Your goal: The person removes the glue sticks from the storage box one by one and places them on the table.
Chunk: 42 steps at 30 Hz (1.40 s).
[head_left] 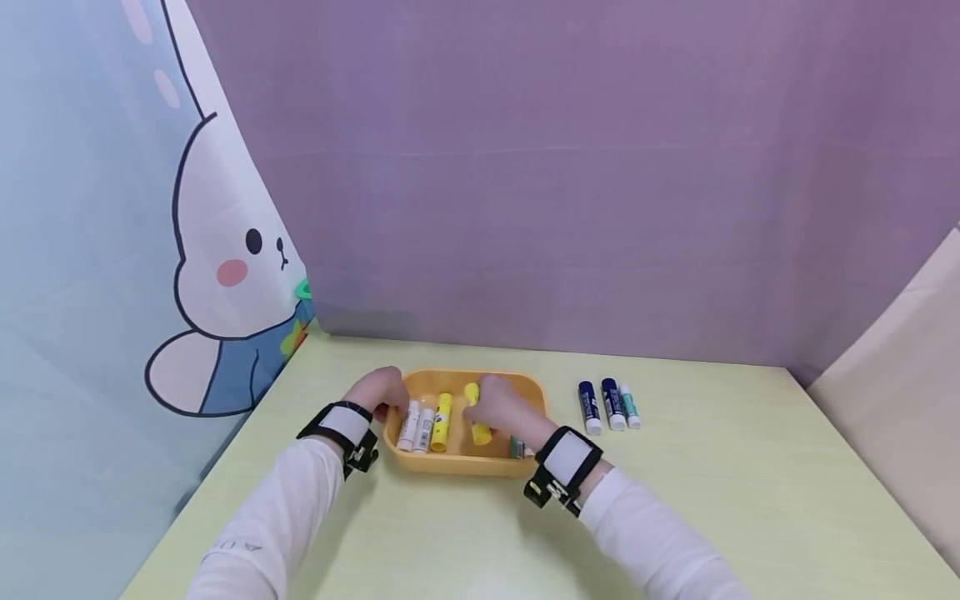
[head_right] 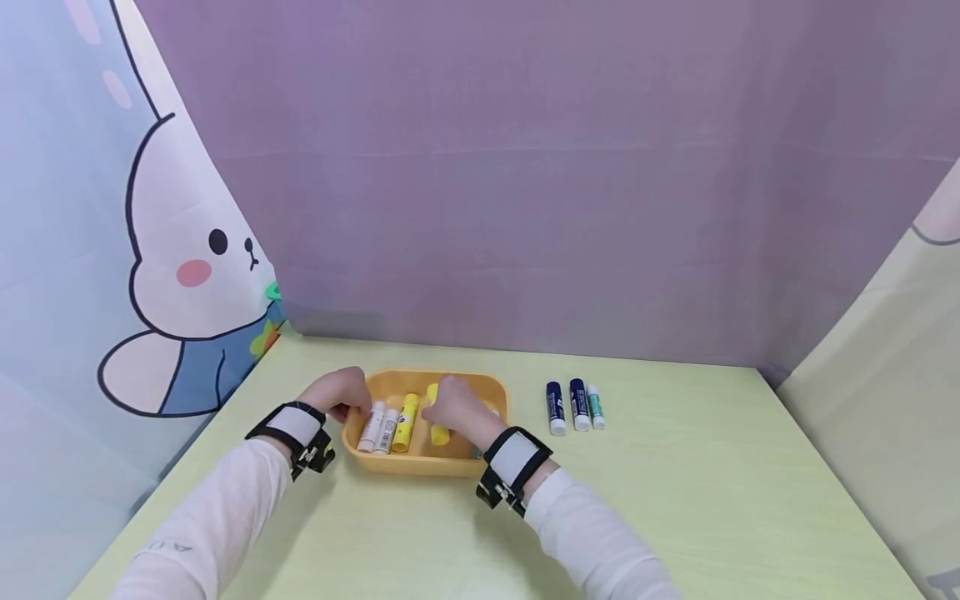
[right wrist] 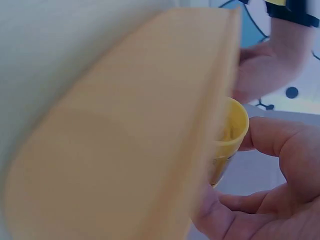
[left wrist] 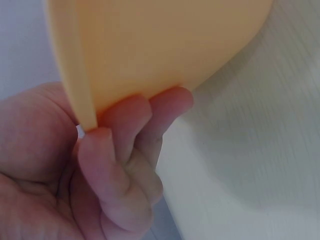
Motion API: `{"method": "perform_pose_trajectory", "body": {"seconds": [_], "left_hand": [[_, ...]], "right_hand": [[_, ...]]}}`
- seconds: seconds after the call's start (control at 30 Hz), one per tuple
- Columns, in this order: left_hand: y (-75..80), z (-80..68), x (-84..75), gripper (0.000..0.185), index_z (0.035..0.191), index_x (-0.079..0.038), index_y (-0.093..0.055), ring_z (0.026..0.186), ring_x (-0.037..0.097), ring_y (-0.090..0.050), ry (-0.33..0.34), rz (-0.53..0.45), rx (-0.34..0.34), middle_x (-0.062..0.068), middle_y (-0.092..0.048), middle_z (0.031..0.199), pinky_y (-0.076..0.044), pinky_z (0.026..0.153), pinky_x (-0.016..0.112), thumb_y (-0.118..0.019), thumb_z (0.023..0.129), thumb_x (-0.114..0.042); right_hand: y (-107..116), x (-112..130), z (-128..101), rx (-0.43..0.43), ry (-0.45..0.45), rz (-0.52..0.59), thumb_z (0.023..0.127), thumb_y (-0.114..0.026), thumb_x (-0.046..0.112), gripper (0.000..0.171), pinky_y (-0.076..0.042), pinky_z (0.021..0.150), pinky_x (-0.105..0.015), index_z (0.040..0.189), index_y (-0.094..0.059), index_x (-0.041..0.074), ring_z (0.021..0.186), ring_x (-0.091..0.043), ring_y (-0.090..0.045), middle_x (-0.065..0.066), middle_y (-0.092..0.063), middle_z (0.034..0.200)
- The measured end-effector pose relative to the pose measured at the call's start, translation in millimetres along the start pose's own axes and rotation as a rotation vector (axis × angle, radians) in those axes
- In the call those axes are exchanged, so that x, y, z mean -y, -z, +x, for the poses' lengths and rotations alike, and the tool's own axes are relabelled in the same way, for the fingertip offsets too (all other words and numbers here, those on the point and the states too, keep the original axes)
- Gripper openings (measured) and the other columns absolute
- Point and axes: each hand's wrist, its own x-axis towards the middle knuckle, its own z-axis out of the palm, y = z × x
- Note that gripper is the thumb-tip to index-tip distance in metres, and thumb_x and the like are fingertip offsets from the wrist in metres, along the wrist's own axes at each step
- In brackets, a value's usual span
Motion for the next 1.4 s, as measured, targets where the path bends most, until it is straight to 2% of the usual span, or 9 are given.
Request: {"method": "perform_pose_trajectory", "body": {"seconds": [0.1,0.17,0.3,0.43,0.57,0.83,1.1,1.27,1.4], "left_hand": [[-0.3,0.3,-1.2,0.026,0.1,0.004,-0.055,0.046,0.014,-0.047,0.004,-0.002,0.0,0.012,-0.057,0.075,-0.045,0.045,0.023,-0.063,0.075,0.002],[-0.4,0.6,-1.8,0.026,0.1,0.004,-0.055,0.046,0.014,-0.047,0.007,-0.001,-0.002,0.012,-0.057,0.075,-0.045,0.045,0.023,-0.063,0.075,0.002],[-0.5,1.3,-1.8,0.027,0.101,0.004,-0.055,0.046,0.014,-0.046,0.013,-0.001,-0.005,0.012,-0.057,0.075,-0.044,0.044,0.023,-0.063,0.075,0.002],[-1.0,1.5,-1.7,0.026,0.099,0.004,-0.055,0.046,0.014,-0.046,0.009,-0.001,-0.001,0.012,-0.056,0.073,-0.044,0.044,0.023,-0.063,0.075,0.002],[-1.7,2.2,-1.8,0.021,0.095,0.004,-0.057,0.044,0.013,-0.045,-0.004,0.001,0.0,0.009,-0.055,0.069,-0.043,0.043,0.023,-0.062,0.075,0.002],[-2.5,2.2,-1.4,0.017,0.091,0.004,-0.058,0.042,0.012,-0.044,-0.02,0.0,0.0,0.007,-0.051,0.062,-0.042,0.041,0.022,-0.061,0.074,0.002],[-1.4,0.0,-0.1,0.018,0.092,0.005,-0.057,0.043,0.012,-0.044,-0.024,-0.003,0.005,0.007,-0.052,0.062,-0.042,0.042,0.022,-0.061,0.075,0.002],[-1.8,-0.2,-0.3,0.022,0.096,0.005,-0.056,0.043,0.012,-0.044,-0.016,-0.007,0.003,0.008,-0.053,0.066,-0.042,0.041,0.022,-0.061,0.075,0.002],[-2.1,0.0,-1.8,0.024,0.099,0.004,-0.055,0.043,0.012,-0.044,-0.011,-0.002,-0.002,0.009,-0.054,0.067,-0.042,0.041,0.022,-0.061,0.075,0.001]], "right_hand": [[14,2,-3,-0.012,0.025,0.008,0.084,-0.067,0.013,0.034,-0.057,0.06,-0.038,0.11,-0.052,-0.003,0.054,-0.017,-0.059,-0.01,-0.057,0.077],[23,3,-5,-0.023,0.033,0.006,0.084,-0.066,0.013,0.037,-0.058,0.061,-0.038,0.114,-0.052,-0.004,0.055,-0.017,-0.06,-0.01,-0.058,0.077],[39,3,-7,-0.046,0.042,0.003,0.084,-0.066,0.015,0.05,-0.056,0.054,-0.029,0.125,-0.048,-0.006,0.056,-0.015,-0.061,-0.01,-0.06,0.079],[53,2,-10,-0.065,0.049,-0.001,0.083,-0.067,0.016,0.057,-0.051,0.047,-0.023,0.131,-0.045,-0.005,0.055,-0.014,-0.061,-0.009,-0.061,0.077],[67,0,-16,-0.082,0.053,-0.02,0.083,-0.067,0.018,0.057,-0.05,0.046,-0.023,0.133,-0.046,-0.001,0.054,-0.015,-0.06,-0.01,-0.063,0.079],[94,-6,-26,-0.115,0.043,-0.033,0.085,-0.065,0.019,0.06,-0.053,0.05,-0.025,0.136,-0.043,-0.002,0.063,-0.016,-0.064,-0.017,-0.065,0.101],[117,-16,-36,-0.161,0.046,-0.055,0.086,-0.063,0.018,0.061,-0.053,0.051,-0.024,0.137,-0.039,-0.005,0.06,-0.016,-0.062,-0.017,-0.066,0.094],[126,-29,-37,-0.18,0.017,-0.071,0.086,-0.063,0.019,0.062,-0.052,0.051,-0.023,0.137,-0.038,-0.006,0.062,-0.017,-0.062,-0.02,-0.064,0.1],[134,-41,-40,-0.186,-0.011,-0.083,0.087,-0.062,0.02,0.064,-0.051,0.051,-0.025,0.139,-0.035,-0.006,0.058,-0.016,-0.059,-0.021,-0.064,0.101]]}}
